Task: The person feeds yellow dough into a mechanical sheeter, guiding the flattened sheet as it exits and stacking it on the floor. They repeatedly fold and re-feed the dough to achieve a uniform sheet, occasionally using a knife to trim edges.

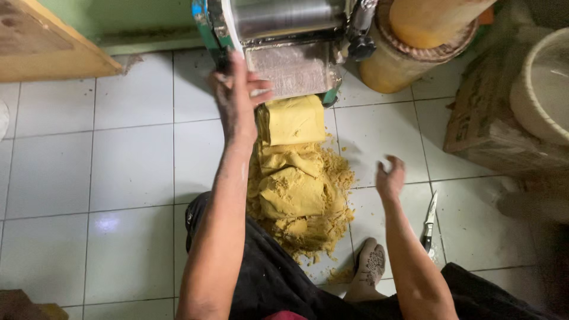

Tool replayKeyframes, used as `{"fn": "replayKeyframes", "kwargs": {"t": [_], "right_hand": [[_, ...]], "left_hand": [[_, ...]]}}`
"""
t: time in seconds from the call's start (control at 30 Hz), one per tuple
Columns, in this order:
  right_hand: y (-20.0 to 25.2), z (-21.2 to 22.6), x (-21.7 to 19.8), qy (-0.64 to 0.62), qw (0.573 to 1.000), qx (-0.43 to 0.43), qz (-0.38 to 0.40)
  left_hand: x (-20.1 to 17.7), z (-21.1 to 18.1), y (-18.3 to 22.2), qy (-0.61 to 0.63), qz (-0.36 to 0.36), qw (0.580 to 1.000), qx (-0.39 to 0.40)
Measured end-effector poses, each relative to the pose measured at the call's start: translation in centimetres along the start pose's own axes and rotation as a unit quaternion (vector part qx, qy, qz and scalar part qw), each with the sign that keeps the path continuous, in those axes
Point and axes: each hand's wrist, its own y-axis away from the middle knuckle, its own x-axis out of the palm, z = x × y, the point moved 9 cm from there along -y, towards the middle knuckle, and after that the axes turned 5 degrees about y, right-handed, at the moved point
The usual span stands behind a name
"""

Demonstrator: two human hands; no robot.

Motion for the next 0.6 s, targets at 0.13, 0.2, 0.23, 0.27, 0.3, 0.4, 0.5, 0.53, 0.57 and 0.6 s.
{"fn": "replayKeyframes", "kwargs": {"t": [0.13, 0.2, 0.23, 0.27, 0.3, 0.4, 0.5, 0.53, 0.57, 0.6], "right_hand": [[-3.0, 12.4, 6.0, -0.06, 0.985, -0.134, 0.094], [-4.1, 18.3, 8.4, -0.06, 0.975, -0.171, 0.128], [-4.6, 21.0, 9.2, -0.055, 0.969, -0.201, 0.13], [-5.0, 23.4, 10.3, -0.022, 0.963, -0.231, 0.14], [-5.4, 25.5, 11.6, 0.009, 0.954, -0.262, 0.149], [-7.3, 28.8, 16.5, 0.123, 0.924, -0.306, 0.193], [-9.9, 28.3, 22.0, 0.153, 0.92, -0.223, 0.283], [-10.8, 28.9, 22.4, 0.153, 0.927, -0.255, 0.23], [-10.8, 29.2, 22.5, 0.155, 0.928, -0.287, 0.181], [-10.5, 29.4, 22.3, 0.156, 0.926, -0.317, 0.132]], "left_hand": [[0.2, 1.8, -0.2, 0.048, -0.001, 0.988, -0.147], [-0.4, -0.5, -0.7, -0.145, 0.003, 0.989, -0.018], [-0.2, -2.0, -0.5, -0.292, 0.008, 0.953, 0.076], [0.5, -3.1, 0.1, -0.43, 0.014, 0.887, 0.167], [0.2, -3.3, 0.2, -0.369, 0.011, 0.911, 0.181], [-0.6, -1.4, -0.3, -0.147, -0.01, 0.986, 0.071], [-0.1, 2.5, -0.9, 0.06, -0.025, 0.979, -0.192], [0.1, 2.3, -1.2, 0.071, -0.019, 0.978, -0.193], [0.2, 2.4, -1.2, 0.082, -0.017, 0.977, -0.198], [0.2, 2.0, -1.5, 0.051, 0.001, 0.984, -0.172]]}}
